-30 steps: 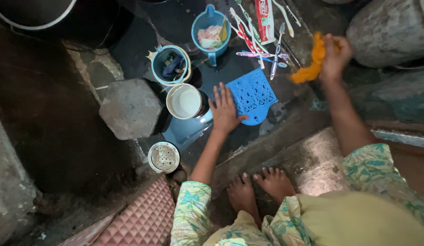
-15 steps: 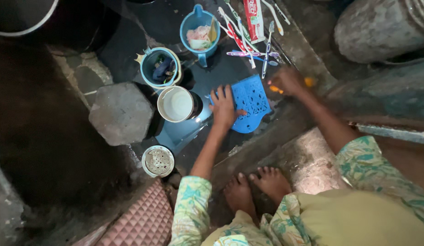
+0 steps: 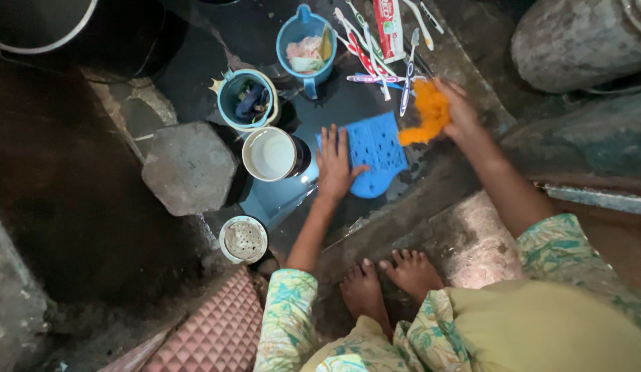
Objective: The person cleans a blue plastic organizer tray by hand and with a yellow cloth while sitting on the floor in a wash area.
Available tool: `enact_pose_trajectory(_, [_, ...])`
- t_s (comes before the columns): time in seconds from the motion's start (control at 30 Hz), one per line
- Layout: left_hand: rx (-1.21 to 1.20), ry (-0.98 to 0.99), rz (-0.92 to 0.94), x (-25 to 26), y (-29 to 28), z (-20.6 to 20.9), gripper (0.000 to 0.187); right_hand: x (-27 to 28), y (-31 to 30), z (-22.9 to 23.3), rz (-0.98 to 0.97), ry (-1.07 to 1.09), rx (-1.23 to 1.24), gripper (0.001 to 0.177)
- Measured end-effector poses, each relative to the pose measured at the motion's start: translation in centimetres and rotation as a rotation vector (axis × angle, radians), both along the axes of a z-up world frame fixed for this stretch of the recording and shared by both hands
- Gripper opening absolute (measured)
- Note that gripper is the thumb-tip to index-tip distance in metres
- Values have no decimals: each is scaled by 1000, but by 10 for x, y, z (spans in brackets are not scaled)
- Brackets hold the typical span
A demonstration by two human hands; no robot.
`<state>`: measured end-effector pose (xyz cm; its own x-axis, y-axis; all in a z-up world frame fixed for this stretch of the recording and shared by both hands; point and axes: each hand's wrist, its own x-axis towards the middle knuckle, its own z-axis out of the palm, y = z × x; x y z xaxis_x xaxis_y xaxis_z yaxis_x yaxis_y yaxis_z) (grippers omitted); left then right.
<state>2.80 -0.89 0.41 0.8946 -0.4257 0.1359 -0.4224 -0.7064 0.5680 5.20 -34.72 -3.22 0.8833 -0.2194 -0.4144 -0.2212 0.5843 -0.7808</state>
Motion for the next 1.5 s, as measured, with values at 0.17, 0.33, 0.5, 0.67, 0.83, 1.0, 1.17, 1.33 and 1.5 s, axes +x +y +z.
enact_pose_trajectory(0.17, [-27,23,55,-12,17,-17,120,-6,64,3,30,-179,-376,29])
enact_pose_trajectory(0.33, [-172,95,304,-47,29,-28,128,-45,141,35,468,-546,-1577,63])
enact_pose_trajectory(0.5, [-233,506,487,-50,29,-44,95,-46,156,51,606,-520,-1700,71])
enact_pose_trajectory(0.67, [-266,444,450,-39,34,-68,74,-42,155,13,729,-864,-1629,65])
enact_pose_trajectory(0.83, [-312,352,436,-34,37,-110,68,-19,161,2,779,-1166,-1822,50])
enact_pose_trajectory(1.0, [-307,272,436,-41,46,-147,63,21,172,11,803,-919,-1499,34])
enact_pose_trajectory(1.17, [-726,927,528,-41,45,-151,54,11,180,24,955,-1236,-1381,40])
enact_pose_trajectory(1.33, [-1024,1074,439,-35,53,-146,56,34,181,34,721,-940,-1494,34])
enact_pose_trajectory(1.5, [-1082,1159,456,-35,55,-158,48,-5,184,25,977,-1194,-1418,30])
